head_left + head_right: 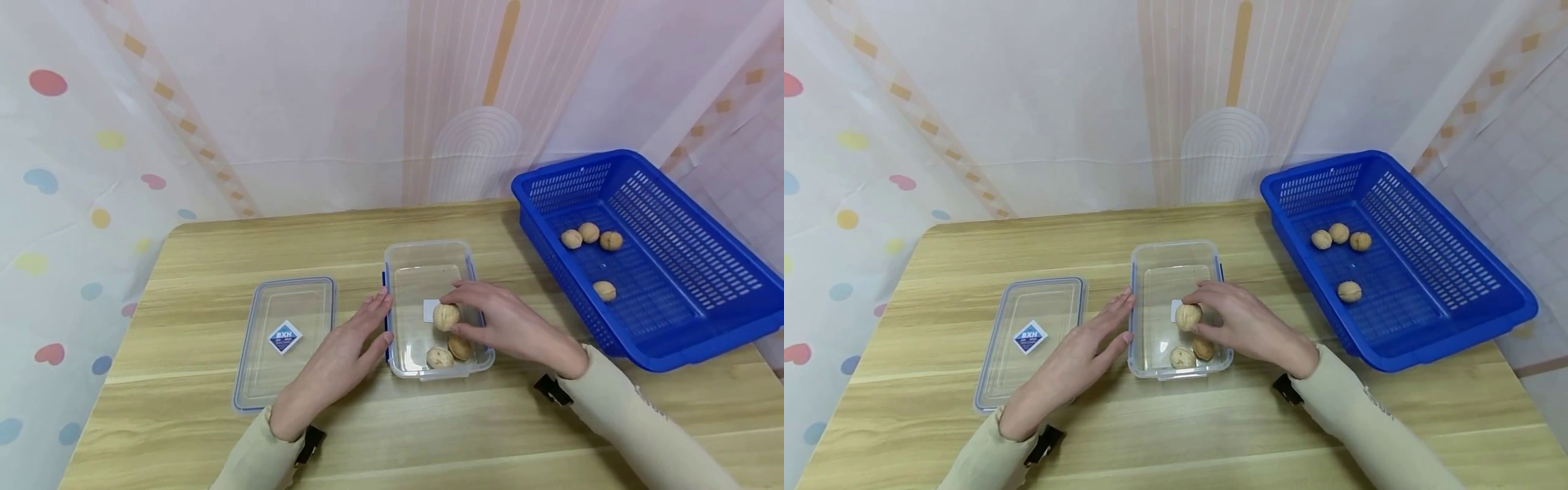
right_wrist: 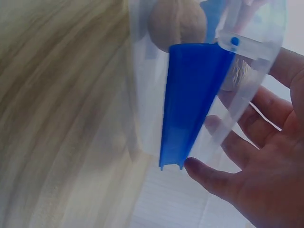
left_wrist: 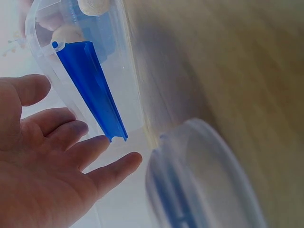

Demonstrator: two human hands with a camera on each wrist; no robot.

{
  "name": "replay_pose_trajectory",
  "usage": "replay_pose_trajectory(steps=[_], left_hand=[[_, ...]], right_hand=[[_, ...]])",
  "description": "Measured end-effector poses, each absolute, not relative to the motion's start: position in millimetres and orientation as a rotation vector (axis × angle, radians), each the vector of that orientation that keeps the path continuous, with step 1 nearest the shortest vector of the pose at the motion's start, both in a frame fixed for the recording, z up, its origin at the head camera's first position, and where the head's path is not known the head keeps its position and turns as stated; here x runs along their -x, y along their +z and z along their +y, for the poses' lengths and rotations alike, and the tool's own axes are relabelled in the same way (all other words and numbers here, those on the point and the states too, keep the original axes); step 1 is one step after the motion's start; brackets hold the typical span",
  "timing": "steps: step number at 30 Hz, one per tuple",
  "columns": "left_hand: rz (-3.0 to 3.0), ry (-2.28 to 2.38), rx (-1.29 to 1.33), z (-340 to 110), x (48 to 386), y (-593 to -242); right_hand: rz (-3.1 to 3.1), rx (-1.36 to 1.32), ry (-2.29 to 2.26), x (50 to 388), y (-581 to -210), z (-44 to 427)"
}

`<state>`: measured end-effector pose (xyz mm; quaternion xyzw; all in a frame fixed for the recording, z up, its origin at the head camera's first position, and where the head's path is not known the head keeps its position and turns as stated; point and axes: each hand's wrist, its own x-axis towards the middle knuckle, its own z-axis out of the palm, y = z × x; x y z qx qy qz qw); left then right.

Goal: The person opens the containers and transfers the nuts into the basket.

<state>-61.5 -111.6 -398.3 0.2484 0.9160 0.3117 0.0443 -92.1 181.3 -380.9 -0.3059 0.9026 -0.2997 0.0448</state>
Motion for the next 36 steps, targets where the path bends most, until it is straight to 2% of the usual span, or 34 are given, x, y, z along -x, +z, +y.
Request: replay_pose_trajectory(steps=[11, 36], left_hand=[[2.814, 0.969, -0.778, -113, 61, -400], [2.804, 0.962, -0.761, -112, 62, -399]], right_hand=[[2.800, 0.908, -1.106, 83, -370, 191], [2.988, 0.895, -1.198, 63, -334, 220]])
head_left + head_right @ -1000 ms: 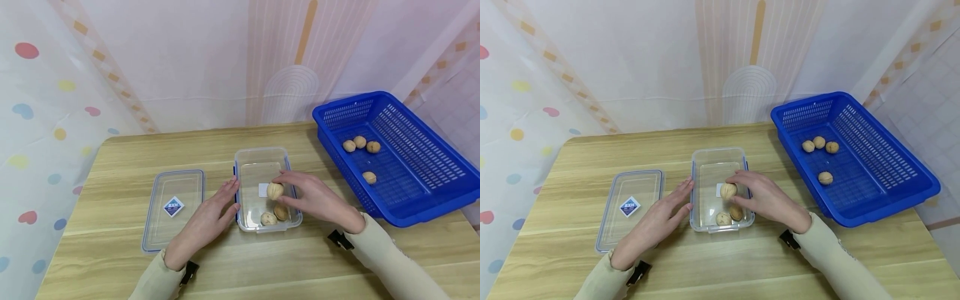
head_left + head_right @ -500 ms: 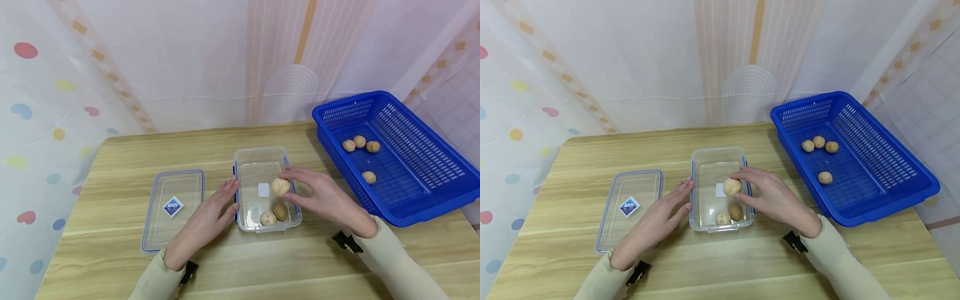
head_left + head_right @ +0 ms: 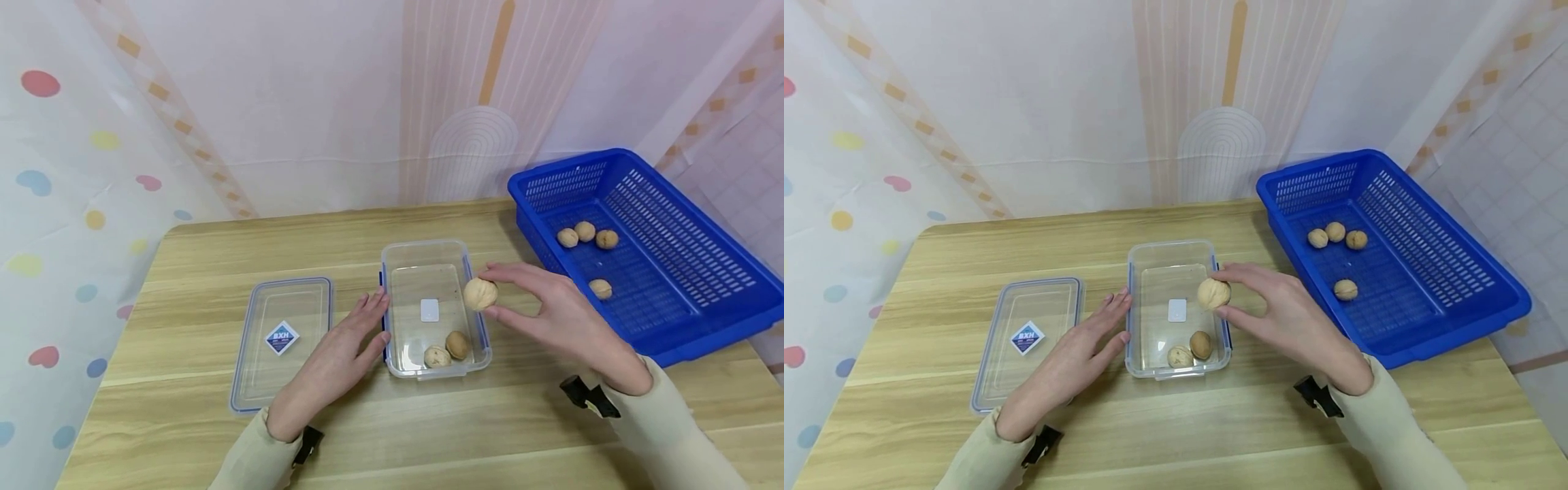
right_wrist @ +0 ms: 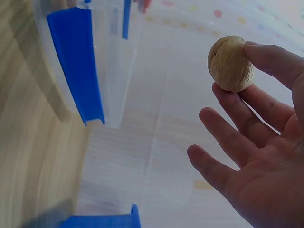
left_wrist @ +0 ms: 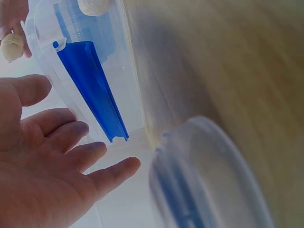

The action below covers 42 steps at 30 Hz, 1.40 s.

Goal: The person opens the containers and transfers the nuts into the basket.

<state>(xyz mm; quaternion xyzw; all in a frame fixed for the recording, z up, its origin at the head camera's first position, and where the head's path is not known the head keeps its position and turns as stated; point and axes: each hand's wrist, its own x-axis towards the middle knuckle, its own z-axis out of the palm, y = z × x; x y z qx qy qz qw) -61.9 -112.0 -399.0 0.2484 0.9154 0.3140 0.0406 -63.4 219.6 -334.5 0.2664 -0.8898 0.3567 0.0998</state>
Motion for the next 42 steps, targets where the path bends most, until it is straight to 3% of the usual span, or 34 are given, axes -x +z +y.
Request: replay_pose_trajectory(steps=[21, 42], left_hand=[[2.809, 0.950, -0.767, -111, 62, -398], [2.805, 0.950, -0.757, -112, 62, -398]], right_hand=[[-2.488, -0.675, 1.028, 47, -309, 263], [-2.514, -0.291, 1.102, 34, -303, 315]])
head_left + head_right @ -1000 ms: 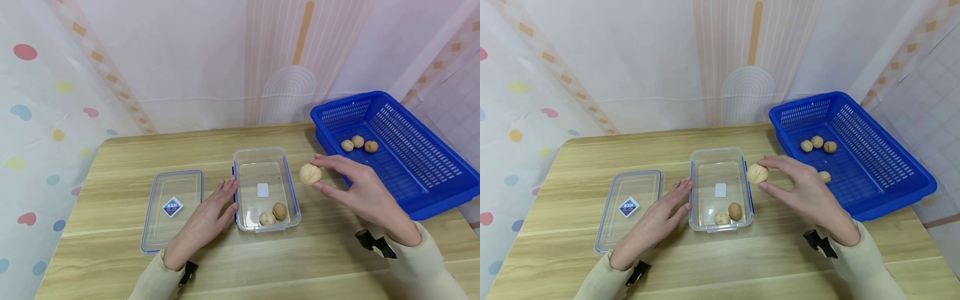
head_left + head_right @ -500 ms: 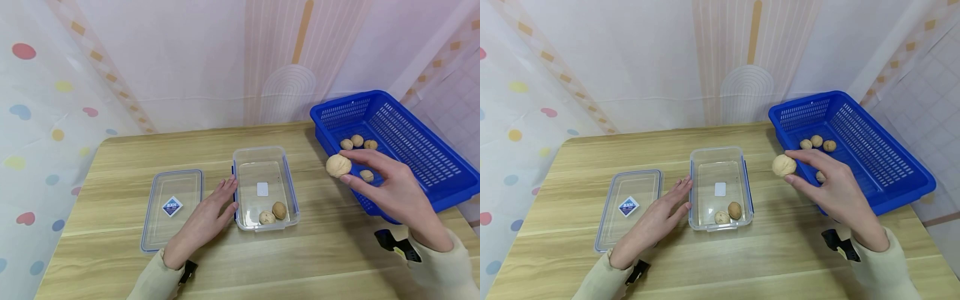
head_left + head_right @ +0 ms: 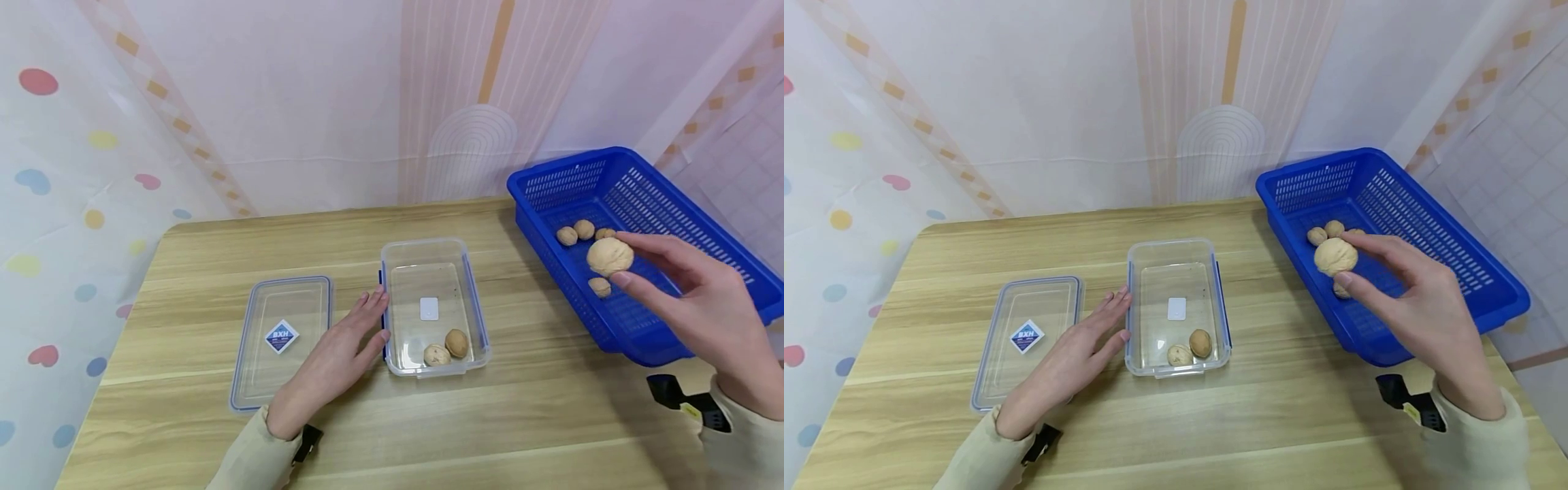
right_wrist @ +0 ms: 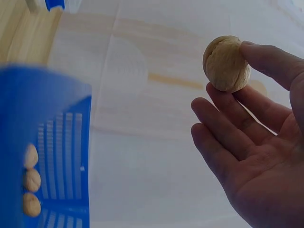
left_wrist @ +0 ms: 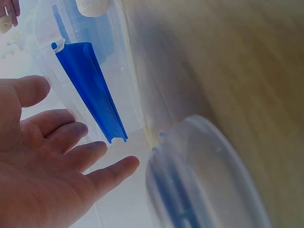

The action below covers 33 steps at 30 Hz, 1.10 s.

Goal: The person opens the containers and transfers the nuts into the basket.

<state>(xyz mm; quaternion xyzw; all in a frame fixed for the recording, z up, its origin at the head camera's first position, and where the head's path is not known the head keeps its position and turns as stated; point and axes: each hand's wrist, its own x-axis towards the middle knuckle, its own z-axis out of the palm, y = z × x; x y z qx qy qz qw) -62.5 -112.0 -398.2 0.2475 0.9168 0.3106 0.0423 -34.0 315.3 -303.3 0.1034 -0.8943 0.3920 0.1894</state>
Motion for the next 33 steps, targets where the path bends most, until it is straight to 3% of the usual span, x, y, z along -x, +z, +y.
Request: replay_pose_trajectory(steps=[33], left_hand=[[2.802, 0.955, -0.759, -112, 62, -399]], right_hand=[[-2.424, -0.020, 1.261, 42, -335, 395]])
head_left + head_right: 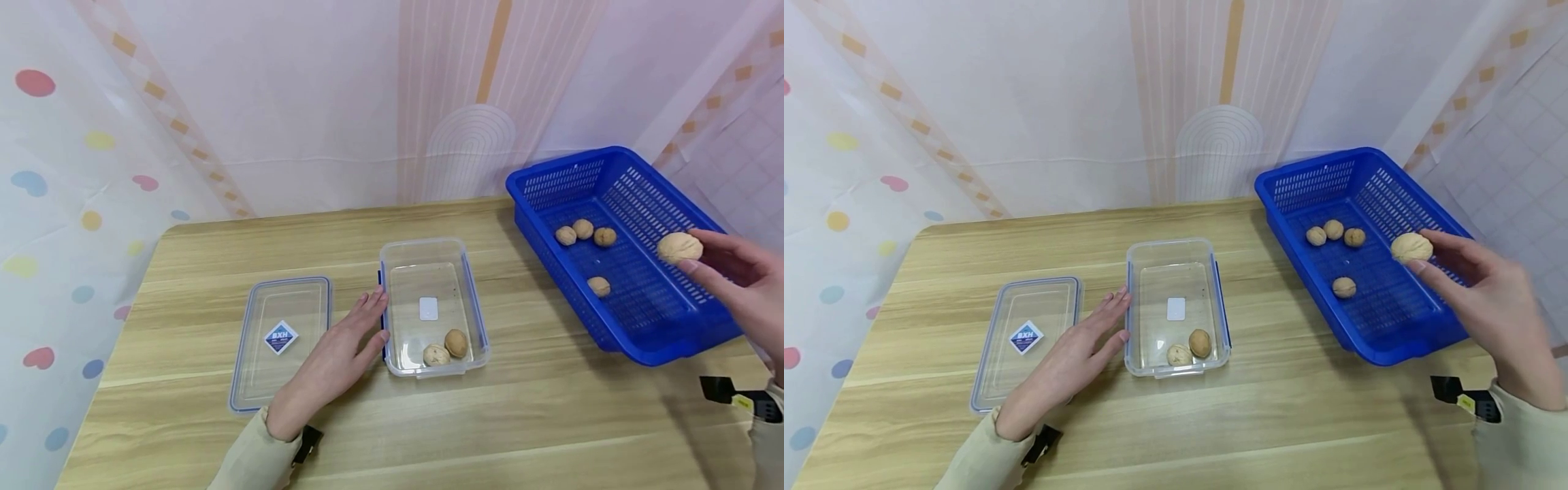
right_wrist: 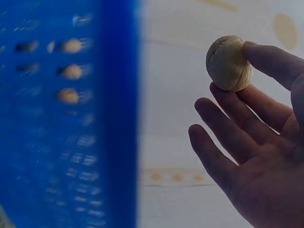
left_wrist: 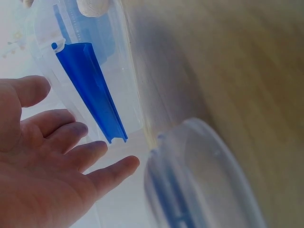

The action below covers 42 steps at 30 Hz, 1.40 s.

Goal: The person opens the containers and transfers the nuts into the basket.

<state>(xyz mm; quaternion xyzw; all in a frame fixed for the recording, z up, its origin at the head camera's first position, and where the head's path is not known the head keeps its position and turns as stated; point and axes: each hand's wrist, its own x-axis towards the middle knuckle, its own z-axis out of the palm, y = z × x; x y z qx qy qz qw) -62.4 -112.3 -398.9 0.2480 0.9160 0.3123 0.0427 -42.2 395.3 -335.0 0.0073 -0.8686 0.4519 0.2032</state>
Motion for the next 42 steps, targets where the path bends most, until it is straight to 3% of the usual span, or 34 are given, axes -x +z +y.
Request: replay_pose_trajectory(steps=[10, 27, 42], left_hand=[[2.801, 0.960, -0.759, -112, 63, -399], [2.809, 0.954, -0.770, -113, 62, -399], [2.800, 0.958, -0.763, -113, 62, -397]], right_hand=[[-2.798, 0.227, 0.993, 53, -347, 410], [-3.055, -0.162, 0.696, 86, -358, 424], [-3.219, -0.303, 0.623, 106, -363, 432]])
